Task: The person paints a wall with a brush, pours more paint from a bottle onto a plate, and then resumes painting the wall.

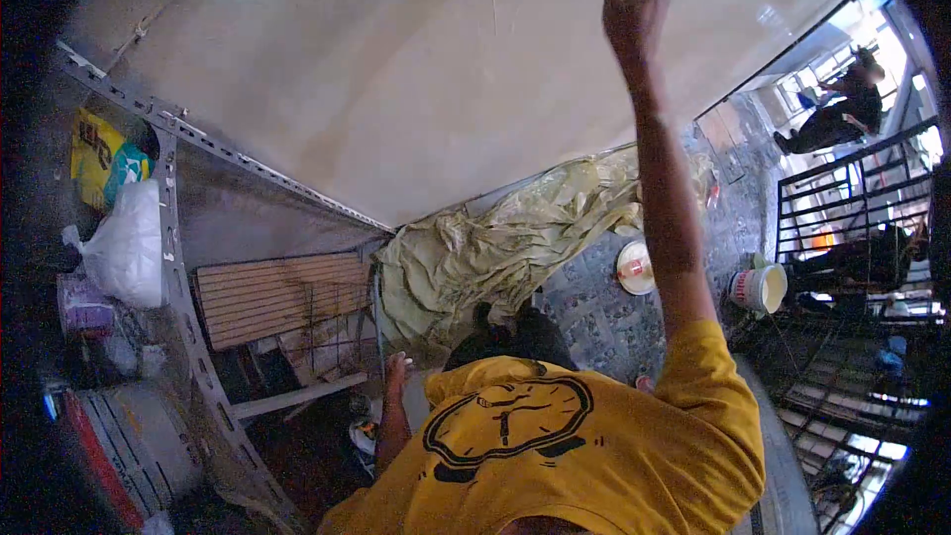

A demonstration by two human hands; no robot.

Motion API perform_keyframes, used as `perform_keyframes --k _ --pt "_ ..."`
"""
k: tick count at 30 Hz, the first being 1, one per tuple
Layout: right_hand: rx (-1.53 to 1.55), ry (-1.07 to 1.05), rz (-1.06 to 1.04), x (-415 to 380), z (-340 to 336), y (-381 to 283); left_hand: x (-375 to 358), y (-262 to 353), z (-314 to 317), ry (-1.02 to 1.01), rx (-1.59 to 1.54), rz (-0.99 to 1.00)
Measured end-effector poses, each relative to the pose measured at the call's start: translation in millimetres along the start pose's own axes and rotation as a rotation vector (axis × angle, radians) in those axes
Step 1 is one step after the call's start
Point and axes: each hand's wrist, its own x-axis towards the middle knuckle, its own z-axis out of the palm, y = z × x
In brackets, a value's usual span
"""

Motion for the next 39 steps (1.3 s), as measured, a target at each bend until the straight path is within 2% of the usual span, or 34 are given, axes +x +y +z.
perform_keyframes --k 2,3,4,5,7,8,9,10,12,13,15,17,19,21,22,23,24,25,26,27,28,29,31,32,33,35,36,37,39 --pt "0.155 -0.295 0.182 -58 25 -12 -17 6 -4 0.020 0.060 -0.078" --pt "0.415 -0.422 0.420 -86 36 -21 -20 4 -6 0.035 0.062 -0.117" --pt "0.293 -0.409 0.261 -128 56 -20 -21 1 -7 0.052 0.060 -0.151" --pt "0.441 -0.565 0.505 -144 50 -32 -20 -8 -10 0.077 -0.008 -0.211" --pt "0.346 -0.623 0.409 -211 64 -38 -21 -18 -13 0.053 -0.021 -0.194" --pt "0.446 -0.603 0.498 -234 63 -45 -24 -20 -14 0.025 -0.032 -0.181" --pt "0.343 -0.797 0.551 -249 57 -51 -24 -15 -13 0.028 -0.032 -0.180" --pt "0.430 -0.809 0.580 -273 61 -51 -25 -7 -10 0.044 0.021 -0.245" --pt "0.351 -1.037 0.504 -303 58 -48 -24 1 1 0.059 0.075 -0.304" --pt "0.350 -1.032 0.502 -318 62 -44 -21 0 8 0.101 0.005 -0.245" --pt "0.476 -1.065 0.346 -329 68 -38 -8 2 18 0.139 -0.071 -0.181" --pt "0.485 -1.027 0.257 -304 66 -35 -4 11 21 0.098 -0.049 -0.121" --pt "0.469 -0.951 0.239 -298 98 -26 -16 43 30 0.053 -0.013 -0.077" --pt "0.455 -1.021 0.323 -209 81 -25 -26 66 40 0.011 0.005 -0.052" --pt "0.544 -0.781 0.257 -179 76 -20 -26 72 42 -0.021 0.004 -0.046" --pt "0.468 -0.782 0.228 -131 61 -18 -13 64 39 -0.156 -0.038 -0.047" --pt "0.525 -0.813 0.210 -84 42 -12 -6 54 38 -0.156 -0.038 -0.045" --pt "0.523 -0.741 0.185 -49 29 -7 -2 42 35 -0.182 -0.150 0.037" --pt "0.453 -0.796 0.150 -3 0 -7 -1 34 32 -0.208 -0.262 0.119" --pt "0.527 -0.554 -0.013 22 1 6 -2 40 34 -0.209 -0.263 0.123" --pt "0.591 -0.310 -0.176 46 4 20 -6 49 41 -0.149 -0.130 0.055" --pt "0.554 -0.216 -0.189 79 -29 12 -9 53 47 -0.089 0.002 -0.014" --pt "0.551 -0.154 -0.084 132 -83 -1 7 24 46 -0.075 0.006 -0.031" --pt "0.583 -0.189 0.037 140 -97 -7 3 20 46 -0.070 0.003 -0.040" --pt "0.581 -0.191 0.037 137 -103 -16 -2 18 46 -0.064 -0.004 -0.047" --pt "0.601 -0.124 0.293 133 -111 -32 -13 13 42 -0.056 -0.014 -0.045" --pt "0.661 0.003 0.140 114 -93 -28 -18 12 41 -0.054 -0.025 -0.047" --pt "0.535 -0.210 0.284 100 -78 -33 -23 11 39 -0.051 -0.033 -0.044" --pt "0.153 -0.335 0.200 40 -38 -41 -35 11 35 -0.052 -0.042 -0.032"
